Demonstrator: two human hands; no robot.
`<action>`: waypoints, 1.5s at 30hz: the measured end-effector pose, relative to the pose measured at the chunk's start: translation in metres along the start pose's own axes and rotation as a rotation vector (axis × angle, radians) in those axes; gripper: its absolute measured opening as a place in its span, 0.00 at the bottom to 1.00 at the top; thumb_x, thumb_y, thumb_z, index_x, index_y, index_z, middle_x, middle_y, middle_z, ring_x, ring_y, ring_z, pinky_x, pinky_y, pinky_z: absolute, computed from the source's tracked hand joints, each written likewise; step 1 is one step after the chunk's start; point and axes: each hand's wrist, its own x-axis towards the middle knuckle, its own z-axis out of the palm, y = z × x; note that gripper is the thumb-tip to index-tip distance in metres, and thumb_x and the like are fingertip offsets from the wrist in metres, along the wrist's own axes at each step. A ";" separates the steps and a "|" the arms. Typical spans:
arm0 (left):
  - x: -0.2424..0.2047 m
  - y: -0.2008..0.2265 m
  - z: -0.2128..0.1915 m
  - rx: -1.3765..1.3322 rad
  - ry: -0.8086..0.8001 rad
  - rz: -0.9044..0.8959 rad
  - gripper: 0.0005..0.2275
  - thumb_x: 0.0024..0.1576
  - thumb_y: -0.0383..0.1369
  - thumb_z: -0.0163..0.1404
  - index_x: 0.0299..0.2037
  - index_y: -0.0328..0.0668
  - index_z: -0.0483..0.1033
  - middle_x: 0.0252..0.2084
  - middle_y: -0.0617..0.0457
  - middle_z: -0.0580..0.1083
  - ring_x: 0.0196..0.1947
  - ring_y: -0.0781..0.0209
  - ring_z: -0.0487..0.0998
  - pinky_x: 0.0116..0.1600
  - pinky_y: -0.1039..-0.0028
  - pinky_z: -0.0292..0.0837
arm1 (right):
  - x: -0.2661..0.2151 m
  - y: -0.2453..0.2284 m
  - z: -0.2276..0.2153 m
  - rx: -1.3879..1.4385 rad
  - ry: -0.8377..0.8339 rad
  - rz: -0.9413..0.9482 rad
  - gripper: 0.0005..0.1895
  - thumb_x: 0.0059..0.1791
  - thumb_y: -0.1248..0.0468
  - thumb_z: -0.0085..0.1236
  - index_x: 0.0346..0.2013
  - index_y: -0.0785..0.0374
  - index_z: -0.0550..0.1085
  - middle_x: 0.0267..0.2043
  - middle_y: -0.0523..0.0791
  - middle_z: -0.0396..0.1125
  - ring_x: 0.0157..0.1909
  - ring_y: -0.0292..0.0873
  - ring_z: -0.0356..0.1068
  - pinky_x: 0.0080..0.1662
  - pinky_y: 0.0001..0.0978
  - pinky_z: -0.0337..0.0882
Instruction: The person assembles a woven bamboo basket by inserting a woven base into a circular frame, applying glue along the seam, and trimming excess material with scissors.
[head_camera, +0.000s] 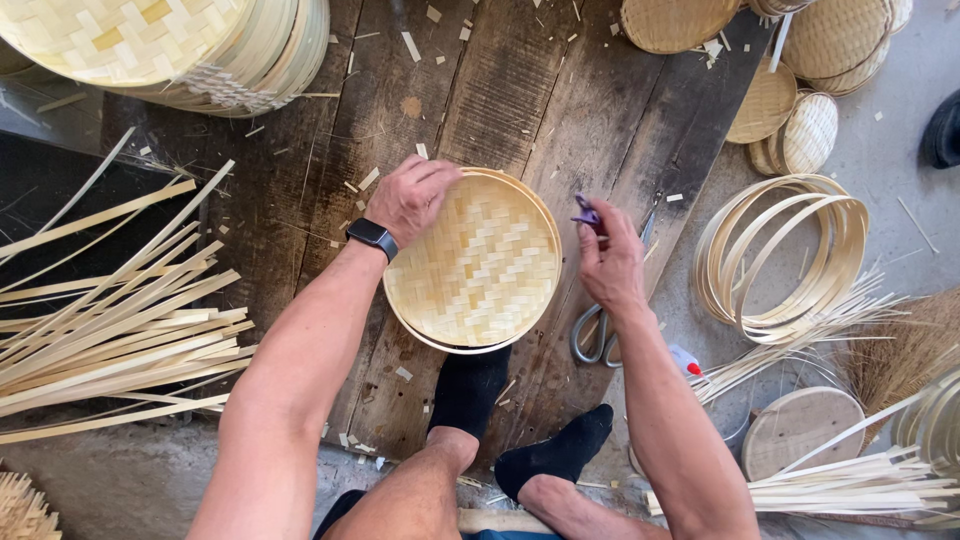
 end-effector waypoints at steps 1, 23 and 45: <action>0.000 0.000 0.001 -0.023 -0.011 -0.051 0.11 0.59 0.22 0.53 0.52 0.36 0.79 0.46 0.46 0.79 0.46 0.51 0.79 0.50 0.66 0.78 | 0.001 -0.006 0.003 -0.021 -0.018 -0.044 0.14 0.53 0.67 0.58 0.54 0.63 0.73 0.52 0.50 0.66 0.44 0.40 0.71 0.41 0.30 0.75; 0.004 0.006 0.010 -0.040 0.133 -0.134 0.13 0.57 0.20 0.52 0.50 0.43 0.71 0.37 0.48 0.76 0.38 0.48 0.80 0.40 0.62 0.76 | 0.079 -0.071 0.055 -0.158 -0.114 -0.372 0.18 0.39 0.62 0.77 0.42 0.61 0.83 0.35 0.46 0.66 0.41 0.46 0.67 0.44 0.40 0.70; -0.108 0.036 -0.063 0.199 -0.372 0.453 0.20 0.57 0.53 0.52 0.34 0.42 0.77 0.33 0.50 0.74 0.41 0.56 0.74 0.56 0.61 0.65 | -0.054 -0.029 0.054 -0.255 -0.407 -0.913 0.11 0.48 0.57 0.65 0.40 0.58 0.76 0.38 0.42 0.66 0.46 0.47 0.66 0.53 0.40 0.65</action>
